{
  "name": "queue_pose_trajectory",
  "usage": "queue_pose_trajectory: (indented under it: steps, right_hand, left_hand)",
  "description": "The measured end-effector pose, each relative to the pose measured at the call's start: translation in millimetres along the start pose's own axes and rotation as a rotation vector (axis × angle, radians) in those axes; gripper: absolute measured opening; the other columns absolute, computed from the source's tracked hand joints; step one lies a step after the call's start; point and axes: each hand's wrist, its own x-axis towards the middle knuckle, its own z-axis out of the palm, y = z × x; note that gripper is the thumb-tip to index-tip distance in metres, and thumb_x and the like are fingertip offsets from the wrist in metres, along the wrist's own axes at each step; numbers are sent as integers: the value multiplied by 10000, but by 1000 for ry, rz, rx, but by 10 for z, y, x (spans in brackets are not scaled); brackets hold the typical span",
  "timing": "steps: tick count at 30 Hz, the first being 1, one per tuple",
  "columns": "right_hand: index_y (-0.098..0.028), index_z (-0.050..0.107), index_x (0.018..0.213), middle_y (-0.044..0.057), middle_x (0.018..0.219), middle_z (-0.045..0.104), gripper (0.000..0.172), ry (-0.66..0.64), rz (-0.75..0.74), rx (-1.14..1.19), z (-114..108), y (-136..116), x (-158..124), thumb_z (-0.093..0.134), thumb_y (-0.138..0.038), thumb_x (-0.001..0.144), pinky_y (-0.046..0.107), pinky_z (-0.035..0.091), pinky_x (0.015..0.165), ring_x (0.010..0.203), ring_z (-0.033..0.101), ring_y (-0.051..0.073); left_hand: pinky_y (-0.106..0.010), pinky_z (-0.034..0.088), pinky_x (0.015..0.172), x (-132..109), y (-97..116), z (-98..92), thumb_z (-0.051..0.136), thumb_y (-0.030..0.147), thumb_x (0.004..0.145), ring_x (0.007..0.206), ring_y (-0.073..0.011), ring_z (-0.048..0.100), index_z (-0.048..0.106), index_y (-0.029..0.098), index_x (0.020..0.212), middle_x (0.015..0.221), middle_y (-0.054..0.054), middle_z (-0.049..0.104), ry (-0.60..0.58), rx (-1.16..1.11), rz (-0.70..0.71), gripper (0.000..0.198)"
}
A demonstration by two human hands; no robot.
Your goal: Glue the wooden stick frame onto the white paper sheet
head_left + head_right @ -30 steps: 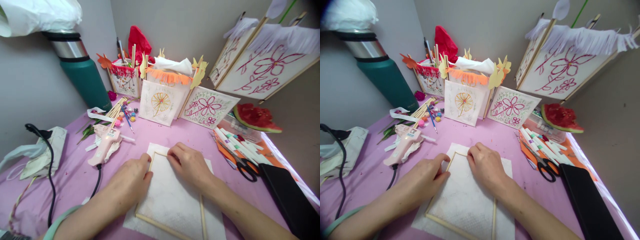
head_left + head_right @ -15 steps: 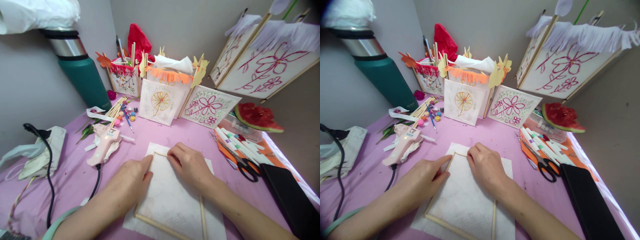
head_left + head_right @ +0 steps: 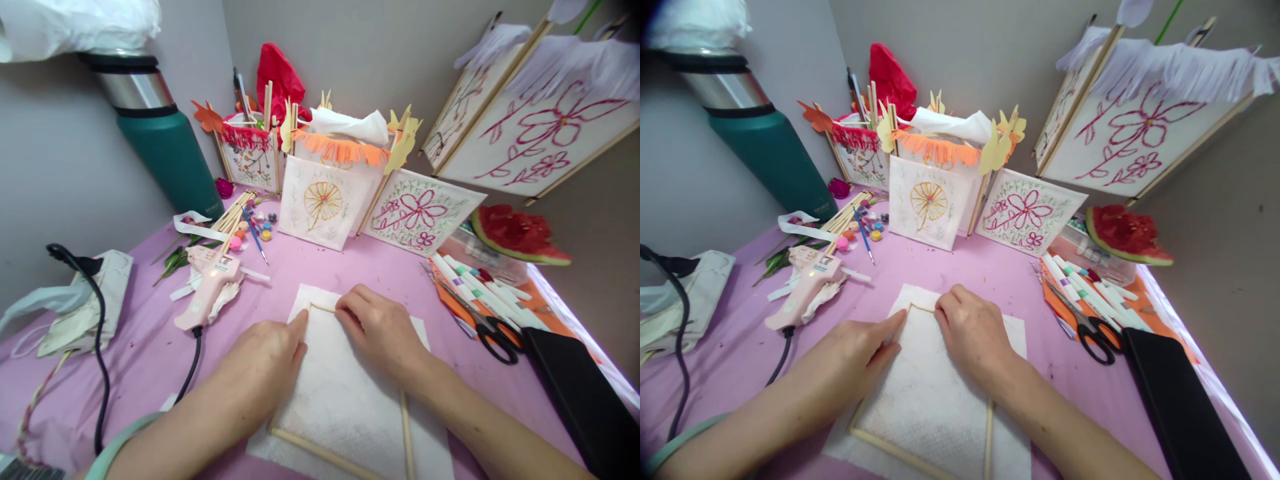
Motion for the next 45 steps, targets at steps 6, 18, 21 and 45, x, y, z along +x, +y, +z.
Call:
queue_pose_trajectory:
  steps: [6, 18, 21, 45]
  right_hand:
    - [-153, 650, 850, 47, 837, 615, 180, 19, -15, -24, 28, -7, -8, 487, -176, 923, 267, 408, 661, 737, 586, 152]
    - [-183, 623, 875, 39, 852, 612, 120, 4, -137, 68, -188, -156, -207, 521, -237, 912, 254, 412, 611, 702, 579, 141]
    - [-195, 612, 794, 14, 770, 596, 162, -177, -231, 201, -237, -340, -433, 530, -264, 916, 244, 400, 584, 659, 556, 127]
    - [-167, 581, 707, 27, 700, 575, 240, -146, -281, 238, 93, -570, -782, 459, -192, 912, 263, 369, 548, 599, 527, 136]
  left_hand:
    - [-304, 446, 657, 1, -77, 43, 389, 222, 902, 785, -232, 670, 533, 173, 1242, 840, -101, 712, 47, -39, 49, 373]
    - [-278, 419, 607, -27, -175, 18, 465, 291, 879, 695, -204, 644, 594, 177, 1147, 706, -39, 670, 146, -121, 106, 318]
    - [-278, 417, 613, -103, -243, 32, 485, 299, 870, 706, -204, 642, 590, 185, 1126, 728, -38, 673, 188, -142, 94, 299]
    - [-265, 434, 616, -335, -252, 152, 511, 252, 819, 671, -191, 630, 615, 198, 1005, 646, -9, 649, 78, -223, -3, 219]
